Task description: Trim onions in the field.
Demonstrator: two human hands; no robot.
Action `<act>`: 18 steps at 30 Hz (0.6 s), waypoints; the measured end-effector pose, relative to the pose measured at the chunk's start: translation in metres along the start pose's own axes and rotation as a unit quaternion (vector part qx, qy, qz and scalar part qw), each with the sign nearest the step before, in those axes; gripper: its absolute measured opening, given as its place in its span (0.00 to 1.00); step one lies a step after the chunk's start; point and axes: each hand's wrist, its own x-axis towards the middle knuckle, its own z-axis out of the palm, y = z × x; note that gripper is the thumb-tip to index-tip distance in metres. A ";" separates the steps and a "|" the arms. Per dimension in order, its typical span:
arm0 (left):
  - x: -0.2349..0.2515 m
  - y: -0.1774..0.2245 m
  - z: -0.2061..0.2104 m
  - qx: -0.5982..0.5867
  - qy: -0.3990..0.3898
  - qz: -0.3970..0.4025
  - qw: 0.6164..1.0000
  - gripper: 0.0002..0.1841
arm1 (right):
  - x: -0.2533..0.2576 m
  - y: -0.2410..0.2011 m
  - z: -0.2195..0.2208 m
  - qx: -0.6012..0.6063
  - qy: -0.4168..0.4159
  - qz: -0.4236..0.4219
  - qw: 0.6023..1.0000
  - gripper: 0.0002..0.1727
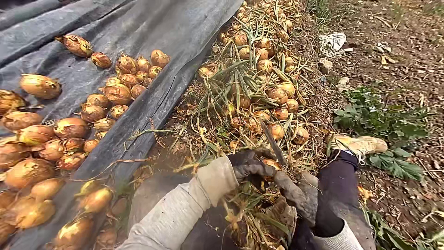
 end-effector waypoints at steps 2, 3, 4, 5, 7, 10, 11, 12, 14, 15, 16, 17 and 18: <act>-0.001 0.002 -0.002 0.033 -0.017 -0.011 0.999 0.25 | -0.005 0.003 0.008 0.066 -0.024 0.027 0.997 0.19; -0.002 0.003 0.000 0.050 -0.017 -0.007 0.999 0.25 | -0.008 0.004 0.012 0.091 -0.028 0.036 0.995 0.19; -0.001 0.003 0.003 0.075 -0.009 0.007 0.997 0.24 | -0.011 0.004 0.015 0.113 -0.031 0.039 0.992 0.18; 0.002 -0.001 0.005 0.104 0.015 0.027 0.994 0.23 | -0.012 0.002 0.017 0.133 -0.034 0.039 0.990 0.18; 0.005 -0.013 0.000 0.174 0.134 0.051 0.974 0.25 | -0.017 -0.003 0.020 0.171 -0.041 0.052 0.983 0.17; 0.005 -0.003 -0.046 0.065 0.390 0.149 0.906 0.24 | -0.019 0.004 0.017 0.273 -0.081 0.120 0.951 0.16; 0.010 0.016 -0.072 -0.032 0.461 0.221 0.859 0.23 | -0.013 0.011 0.013 0.307 -0.091 0.155 0.935 0.17; 0.010 0.044 -0.091 -0.111 0.503 0.280 0.810 0.25 | -0.005 0.023 0.010 0.331 -0.091 0.184 0.921 0.19; 0.009 0.094 -0.106 -0.165 0.560 0.325 0.744 0.35 | 0.013 0.052 0.005 0.369 -0.045 0.230 0.899 0.27; 0.019 0.103 -0.106 -0.128 0.579 0.323 0.737 0.40 | 0.022 0.067 0.000 0.390 -0.018 0.251 0.886 0.29; 0.035 0.101 -0.100 -0.055 0.577 0.314 0.752 0.42 | 0.031 0.084 -0.006 0.405 0.007 0.257 0.877 0.30; 0.058 0.092 -0.092 0.036 0.558 0.299 0.773 0.42 | 0.040 0.101 -0.013 0.424 0.033 0.255 0.869 0.30; 0.086 0.083 -0.075 0.136 0.527 0.264 0.796 0.40 | 0.048 0.114 -0.020 0.437 0.058 0.262 0.858 0.29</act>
